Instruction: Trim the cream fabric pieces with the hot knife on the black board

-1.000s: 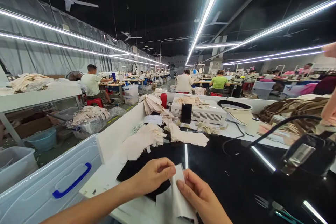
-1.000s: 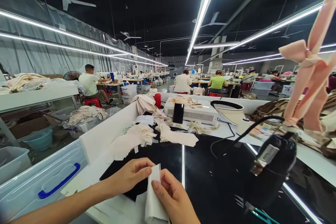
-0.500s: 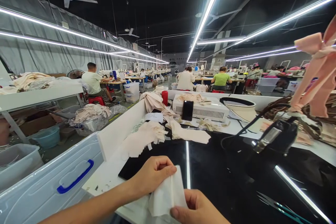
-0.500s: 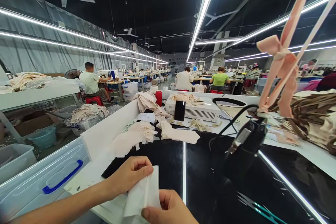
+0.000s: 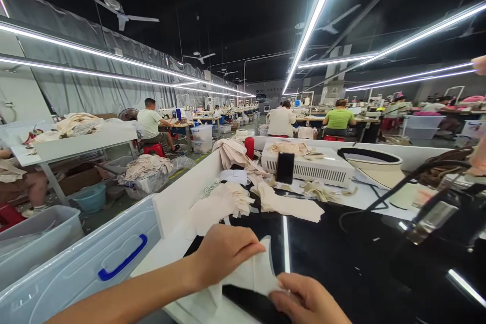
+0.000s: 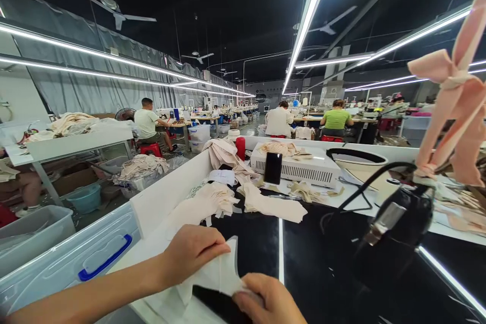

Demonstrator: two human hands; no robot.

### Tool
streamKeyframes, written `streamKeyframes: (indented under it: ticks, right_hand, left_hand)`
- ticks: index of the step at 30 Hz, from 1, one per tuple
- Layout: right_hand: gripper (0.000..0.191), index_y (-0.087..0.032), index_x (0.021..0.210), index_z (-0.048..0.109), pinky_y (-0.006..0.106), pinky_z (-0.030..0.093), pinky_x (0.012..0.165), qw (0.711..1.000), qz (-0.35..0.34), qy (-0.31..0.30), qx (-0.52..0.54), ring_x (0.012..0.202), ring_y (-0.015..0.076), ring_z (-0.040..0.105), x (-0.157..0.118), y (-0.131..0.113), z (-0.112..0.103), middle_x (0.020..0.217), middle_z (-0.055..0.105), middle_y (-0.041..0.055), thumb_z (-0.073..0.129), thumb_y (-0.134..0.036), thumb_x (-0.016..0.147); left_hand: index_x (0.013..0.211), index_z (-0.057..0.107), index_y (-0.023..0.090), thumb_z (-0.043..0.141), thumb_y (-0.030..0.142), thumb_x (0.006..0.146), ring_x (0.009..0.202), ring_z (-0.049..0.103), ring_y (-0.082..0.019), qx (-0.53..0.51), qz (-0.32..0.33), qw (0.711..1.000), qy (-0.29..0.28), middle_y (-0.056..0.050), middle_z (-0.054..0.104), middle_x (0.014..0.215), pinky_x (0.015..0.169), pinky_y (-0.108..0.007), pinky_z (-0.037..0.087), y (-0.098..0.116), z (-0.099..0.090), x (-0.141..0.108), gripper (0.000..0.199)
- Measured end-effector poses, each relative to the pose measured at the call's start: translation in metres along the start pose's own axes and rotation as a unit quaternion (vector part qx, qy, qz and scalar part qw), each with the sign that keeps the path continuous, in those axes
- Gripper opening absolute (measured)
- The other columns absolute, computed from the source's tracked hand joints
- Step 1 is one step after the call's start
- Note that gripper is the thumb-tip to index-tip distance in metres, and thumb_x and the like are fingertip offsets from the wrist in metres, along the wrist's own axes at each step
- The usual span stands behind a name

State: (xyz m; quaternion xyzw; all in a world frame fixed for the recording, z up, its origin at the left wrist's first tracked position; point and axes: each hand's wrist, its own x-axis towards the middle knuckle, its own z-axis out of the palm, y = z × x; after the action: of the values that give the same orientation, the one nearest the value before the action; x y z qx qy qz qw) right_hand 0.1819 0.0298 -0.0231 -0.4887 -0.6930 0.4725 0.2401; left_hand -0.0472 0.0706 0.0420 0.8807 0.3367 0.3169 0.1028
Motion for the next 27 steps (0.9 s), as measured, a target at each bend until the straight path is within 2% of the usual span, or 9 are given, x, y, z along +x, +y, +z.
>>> streamKeyframes:
  ticks: [3,5,10,13,15,21,23,25,27]
  right_hand:
    - [0.029,-0.024,0.097,0.074,0.025,0.054,0.07,0.976,-0.093,0.12,-0.157,0.073,0.0172,0.068,0.003,0.016,-0.028,0.087,0.072,0.003,0.048,-0.037,0.1]
    - [0.03,-0.028,0.104,0.077,0.028,0.059,0.077,0.937,-0.153,0.187,-0.254,0.083,0.0204,0.075,0.006,0.035,-0.044,0.094,0.077,0.0046,0.047,-0.028,0.099]
    - [0.06,-0.026,0.116,0.076,0.027,0.064,0.071,0.79,-0.241,0.282,-0.488,0.085,0.0202,0.079,0.012,0.084,-0.069,0.103,0.081,0.0048,0.042,0.006,0.079]
    - [0.065,-0.024,0.119,0.075,0.032,0.065,0.072,0.717,-0.233,0.322,-0.573,0.095,0.0248,0.078,0.006,0.093,-0.073,0.115,0.081,0.0077,0.043,0.01,0.073]
    - [0.071,-0.024,0.122,0.073,0.034,0.064,0.073,0.692,-0.233,0.338,-0.594,0.102,0.0267,0.077,0.001,0.091,-0.071,0.121,0.079,0.008,0.043,0.012,0.07]
    - [0.062,-0.022,0.1,0.076,0.035,0.06,0.061,0.673,-0.28,0.317,-0.606,0.078,0.0235,0.079,-0.012,0.066,-0.059,0.094,0.082,0.0038,0.041,0.015,0.064]
    - [0.067,-0.023,0.108,0.075,0.036,0.06,0.069,0.678,-0.304,0.329,-0.583,0.085,0.0233,0.079,-0.024,0.058,-0.059,0.102,0.082,0.0048,0.04,0.014,0.065]
    - [0.074,-0.031,0.127,0.07,0.039,0.061,0.084,0.706,-0.319,0.327,-0.542,0.102,0.0247,0.078,-0.043,0.053,-0.062,0.12,0.08,0.0049,0.043,0.009,0.071]
    - [0.071,-0.047,0.137,0.063,0.045,0.06,0.091,0.761,-0.301,0.338,-0.465,0.111,0.0291,0.074,-0.067,0.052,-0.068,0.128,0.077,0.0019,0.051,-0.006,0.081]
  left_hand:
    - [0.091,0.071,0.021,0.042,0.045,0.112,0.06,0.051,-0.014,0.168,0.192,0.967,0.008,0.0,0.064,0.067,0.054,-0.03,0.027,-0.005,0.014,0.005,0.043]
    - [0.1,0.071,0.022,0.045,0.051,0.11,0.057,0.049,-0.015,0.206,0.261,0.943,-0.02,-0.001,0.066,0.07,0.051,-0.031,0.025,-0.006,0.035,0.005,0.04]
    - [0.099,0.068,0.02,0.046,0.075,0.1,0.07,0.062,-0.017,0.202,0.278,0.939,-0.022,-0.003,0.074,0.087,0.055,-0.033,0.035,-0.009,0.101,-0.005,0.059]
    - [0.097,0.068,0.021,0.048,0.076,0.098,0.074,0.065,-0.017,0.201,0.27,0.941,-0.038,-0.004,0.075,0.09,0.06,-0.032,0.04,-0.012,0.118,-0.011,0.058]
    - [0.098,0.068,0.021,0.051,0.071,0.1,0.074,0.065,-0.017,0.203,0.264,0.942,-0.04,-0.003,0.074,0.091,0.061,-0.031,0.041,-0.014,0.12,-0.013,0.053]
    - [0.106,0.067,0.02,0.061,0.06,0.101,0.079,0.065,-0.017,0.205,0.27,0.94,-0.044,-0.003,0.074,0.105,0.071,-0.029,0.049,-0.013,0.121,-0.017,0.04]
    - [0.11,0.065,0.02,0.066,0.058,0.098,0.083,0.066,-0.018,0.216,0.258,0.94,-0.055,-0.003,0.073,0.108,0.071,-0.03,0.05,-0.01,0.122,-0.019,0.04]
    - [0.115,0.064,0.02,0.071,0.057,0.094,0.088,0.067,-0.02,0.217,0.243,0.943,-0.062,-0.004,0.073,0.111,0.072,-0.032,0.051,-0.007,0.123,-0.022,0.042]
    - [0.117,0.063,0.02,0.073,0.056,0.093,0.09,0.067,-0.021,0.211,0.236,0.947,-0.059,-0.004,0.073,0.115,0.074,-0.032,0.053,-0.004,0.123,-0.024,0.045]
